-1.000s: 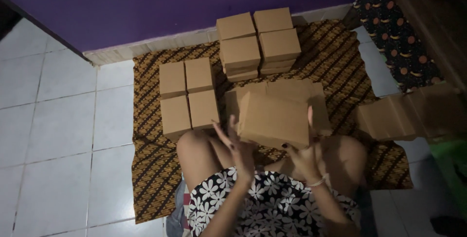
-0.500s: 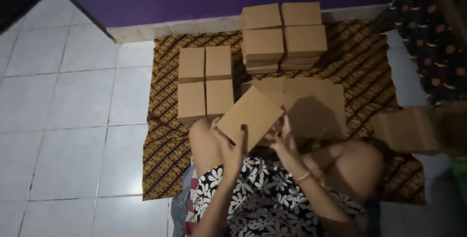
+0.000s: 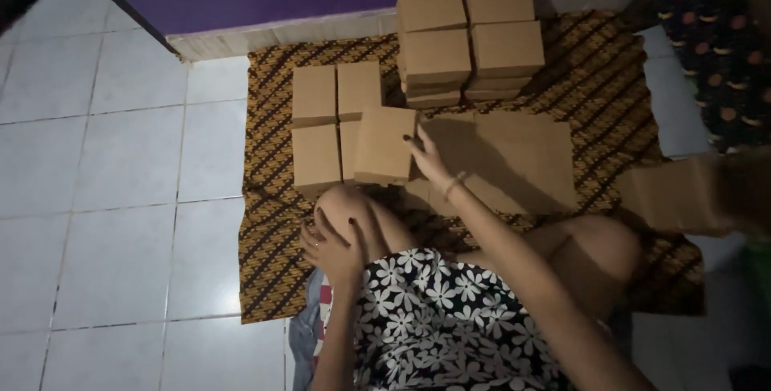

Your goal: Folding flat cardboard templates into small boxes and stacking them.

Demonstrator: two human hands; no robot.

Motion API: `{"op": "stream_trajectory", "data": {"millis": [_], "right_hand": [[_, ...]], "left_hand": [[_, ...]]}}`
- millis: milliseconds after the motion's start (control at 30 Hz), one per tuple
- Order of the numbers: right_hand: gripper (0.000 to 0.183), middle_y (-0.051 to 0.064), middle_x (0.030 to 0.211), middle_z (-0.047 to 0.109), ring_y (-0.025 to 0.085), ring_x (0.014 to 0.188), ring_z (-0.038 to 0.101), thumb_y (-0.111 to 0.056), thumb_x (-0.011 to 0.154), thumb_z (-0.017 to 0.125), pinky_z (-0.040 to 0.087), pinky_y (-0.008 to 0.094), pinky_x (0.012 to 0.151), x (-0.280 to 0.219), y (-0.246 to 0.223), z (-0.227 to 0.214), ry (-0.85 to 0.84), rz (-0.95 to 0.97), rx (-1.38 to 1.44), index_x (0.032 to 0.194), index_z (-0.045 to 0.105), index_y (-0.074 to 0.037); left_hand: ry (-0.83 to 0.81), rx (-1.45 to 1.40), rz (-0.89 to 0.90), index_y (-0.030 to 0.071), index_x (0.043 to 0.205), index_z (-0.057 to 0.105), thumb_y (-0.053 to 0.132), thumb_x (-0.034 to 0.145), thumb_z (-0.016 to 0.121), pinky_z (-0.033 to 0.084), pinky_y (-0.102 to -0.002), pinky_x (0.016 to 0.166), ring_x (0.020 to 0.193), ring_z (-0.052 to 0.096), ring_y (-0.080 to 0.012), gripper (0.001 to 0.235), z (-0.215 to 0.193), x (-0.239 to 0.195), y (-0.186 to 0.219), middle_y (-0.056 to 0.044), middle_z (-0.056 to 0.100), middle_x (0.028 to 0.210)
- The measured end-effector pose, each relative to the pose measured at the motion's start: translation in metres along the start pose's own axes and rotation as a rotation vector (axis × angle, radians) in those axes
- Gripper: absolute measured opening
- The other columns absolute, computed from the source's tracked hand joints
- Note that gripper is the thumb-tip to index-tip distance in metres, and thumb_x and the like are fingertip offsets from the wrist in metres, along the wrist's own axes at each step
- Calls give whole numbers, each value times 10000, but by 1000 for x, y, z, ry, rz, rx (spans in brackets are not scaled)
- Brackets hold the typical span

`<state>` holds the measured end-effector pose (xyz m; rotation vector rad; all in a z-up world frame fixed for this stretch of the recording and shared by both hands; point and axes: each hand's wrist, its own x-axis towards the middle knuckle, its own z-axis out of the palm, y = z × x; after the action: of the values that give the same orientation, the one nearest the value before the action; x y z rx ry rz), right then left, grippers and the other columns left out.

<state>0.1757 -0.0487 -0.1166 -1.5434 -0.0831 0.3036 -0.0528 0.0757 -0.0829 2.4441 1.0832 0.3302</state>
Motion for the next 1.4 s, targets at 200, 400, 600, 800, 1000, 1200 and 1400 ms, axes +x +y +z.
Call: {"op": "stream_trajectory", "data": {"millis": [200,400,600,800,1000,1200,1400], "right_hand": [[620,254,1618,298,400,1490,289,-145,1057,553,243,521,1240,53,67,36,-103,-117,-121,1605,277,-55],[603,197,1614,334,327,1480,336,-294,1095,493,285,469,1235,60,78,56,-87,-137,-269,1630,258,-142],[539,222,1614,323,356,1487,318,-276,1136,341,259,503,1242,54,74,75,-28,-170,-319,1637,209,-131],[486,254,1538,437,356,1430,426,-156,1092,467,346,484,1201,58,83,105,103,-361,-457,1558,380,-50],[490,296,1525,417,379,1428,409,-90,1081,418,322,491,1213,42,76,163,17,-378,-338,1545,331,41],[480,287,1369,588,390,1277,585,-211,1042,525,468,490,1098,66,128,195,147,-454,-633,1474,479,-7],[503,331,1380,560,444,1277,566,-148,1052,481,456,535,1088,44,93,197,98,-399,-538,1521,389,10]], "left_hand": [[-101,-93,-43,189,1611,216,587,953,441,276,-687,1121,1420,330,-483,801,-3,11,9,-201,297,1555],[29,17,12,202,1588,310,540,902,508,408,-633,1063,1306,503,-431,791,2,13,6,-165,428,1457],[35,24,7,233,1583,317,563,881,509,416,-598,1063,1275,544,-384,799,6,15,5,-130,436,1439],[50,41,29,230,1589,300,573,881,507,424,-596,1055,1293,527,-394,813,10,17,4,-133,423,1444],[29,4,-5,226,1586,283,583,892,492,394,-595,1082,1302,512,-372,808,15,18,3,-112,389,1472],[102,63,-6,234,1568,346,585,854,525,422,-552,1063,1287,534,-335,815,26,21,0,-101,432,1454],[118,109,19,212,1548,367,561,832,548,468,-513,1032,1252,566,-317,816,20,22,5,-103,466,1398]]}}
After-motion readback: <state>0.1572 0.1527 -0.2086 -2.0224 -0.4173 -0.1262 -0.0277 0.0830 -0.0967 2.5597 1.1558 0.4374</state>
